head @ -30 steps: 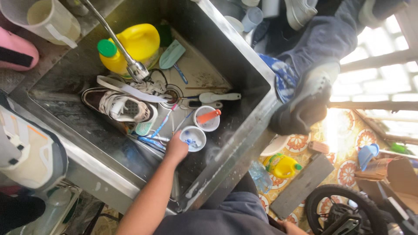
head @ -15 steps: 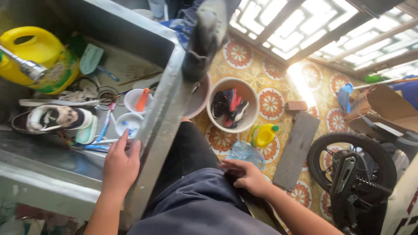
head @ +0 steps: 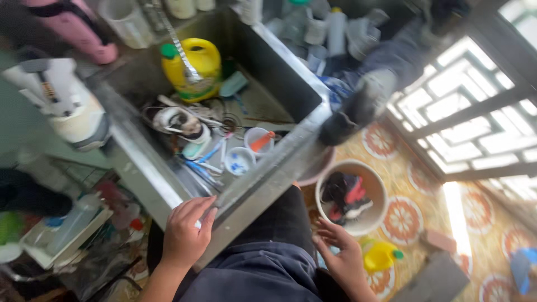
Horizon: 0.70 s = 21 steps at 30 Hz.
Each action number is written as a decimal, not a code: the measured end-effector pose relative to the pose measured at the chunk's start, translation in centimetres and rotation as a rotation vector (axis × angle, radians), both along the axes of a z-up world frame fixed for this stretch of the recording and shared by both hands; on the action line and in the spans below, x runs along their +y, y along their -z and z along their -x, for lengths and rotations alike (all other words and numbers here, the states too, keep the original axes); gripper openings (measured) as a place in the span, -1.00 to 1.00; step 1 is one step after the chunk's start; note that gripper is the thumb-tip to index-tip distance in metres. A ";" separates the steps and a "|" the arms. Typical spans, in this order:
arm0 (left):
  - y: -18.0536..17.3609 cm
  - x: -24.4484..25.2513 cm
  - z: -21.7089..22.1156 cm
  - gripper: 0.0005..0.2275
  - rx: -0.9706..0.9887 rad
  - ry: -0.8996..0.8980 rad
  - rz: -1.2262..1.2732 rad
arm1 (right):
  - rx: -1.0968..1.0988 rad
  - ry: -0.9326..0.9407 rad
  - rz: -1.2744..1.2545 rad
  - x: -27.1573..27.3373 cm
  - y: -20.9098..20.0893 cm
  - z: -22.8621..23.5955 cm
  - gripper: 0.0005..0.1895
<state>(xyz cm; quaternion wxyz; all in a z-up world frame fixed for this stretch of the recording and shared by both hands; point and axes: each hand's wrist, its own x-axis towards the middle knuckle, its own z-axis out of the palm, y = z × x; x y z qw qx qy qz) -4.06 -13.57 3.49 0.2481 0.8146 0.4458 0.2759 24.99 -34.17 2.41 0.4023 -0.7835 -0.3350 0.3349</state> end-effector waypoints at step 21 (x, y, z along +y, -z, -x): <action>4.1 3.6 2.8 -0.87 -0.064 -0.251 -0.042 | -0.131 -0.695 -0.288 22.8 -1.2 12.6 -0.45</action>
